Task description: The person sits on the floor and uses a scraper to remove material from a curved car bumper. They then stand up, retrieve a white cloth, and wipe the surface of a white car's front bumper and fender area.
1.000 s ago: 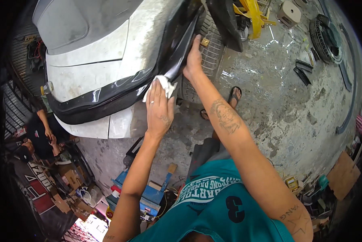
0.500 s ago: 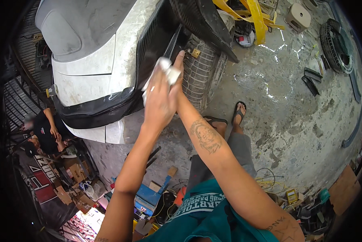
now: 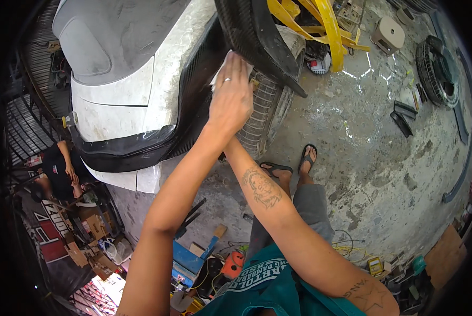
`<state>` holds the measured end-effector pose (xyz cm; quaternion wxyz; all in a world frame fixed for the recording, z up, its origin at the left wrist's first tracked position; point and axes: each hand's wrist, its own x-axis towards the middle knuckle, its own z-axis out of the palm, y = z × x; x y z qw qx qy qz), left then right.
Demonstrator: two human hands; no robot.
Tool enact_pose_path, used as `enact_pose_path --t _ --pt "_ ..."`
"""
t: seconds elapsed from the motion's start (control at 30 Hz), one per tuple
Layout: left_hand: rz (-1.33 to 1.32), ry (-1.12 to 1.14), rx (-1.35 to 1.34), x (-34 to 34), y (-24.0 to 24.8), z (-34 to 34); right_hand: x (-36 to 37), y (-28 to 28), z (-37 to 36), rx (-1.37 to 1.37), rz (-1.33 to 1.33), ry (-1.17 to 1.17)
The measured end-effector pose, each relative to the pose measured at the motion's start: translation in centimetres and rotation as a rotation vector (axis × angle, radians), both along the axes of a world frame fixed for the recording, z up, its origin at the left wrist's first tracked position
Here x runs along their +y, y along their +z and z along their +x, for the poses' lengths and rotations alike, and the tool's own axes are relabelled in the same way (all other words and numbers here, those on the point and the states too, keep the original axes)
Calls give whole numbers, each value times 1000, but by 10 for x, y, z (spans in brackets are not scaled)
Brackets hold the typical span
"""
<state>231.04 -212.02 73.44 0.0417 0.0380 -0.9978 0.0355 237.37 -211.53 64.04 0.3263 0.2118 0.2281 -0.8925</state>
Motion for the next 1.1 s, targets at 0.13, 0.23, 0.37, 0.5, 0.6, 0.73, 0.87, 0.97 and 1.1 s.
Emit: enact_pose_path --t 0.13,0.23,0.37,0.5,0.6,0.73,0.87,0.97,1.1 --pt "-379 -86 -206 -12 -6 -22 -6 0 -2 17 4 24" --pt "-287 -106 -178 -11 -2 -2 -2 -3 -9 16 29 8" --pt "-50 -93 -116 -2 7 24 12 -13 -22 26 52 -39" --pt "-15 -7 -122 -7 10 -8 -1 5 2 2 -8 20" --pt "70 3 -129 -9 14 2 -6 4 0 -2 -6 -4" --pt "295 38 -164 -13 34 106 -10 -7 -14 23 -23 -75" --pt "320 93 -313 -32 58 188 -25 -21 -31 100 309 -19" --pt "377 50 -335 -46 64 208 -22 -14 -34 52 345 -106" --pt "433 -62 -200 -37 49 160 0 4 -40 -269 225 93"
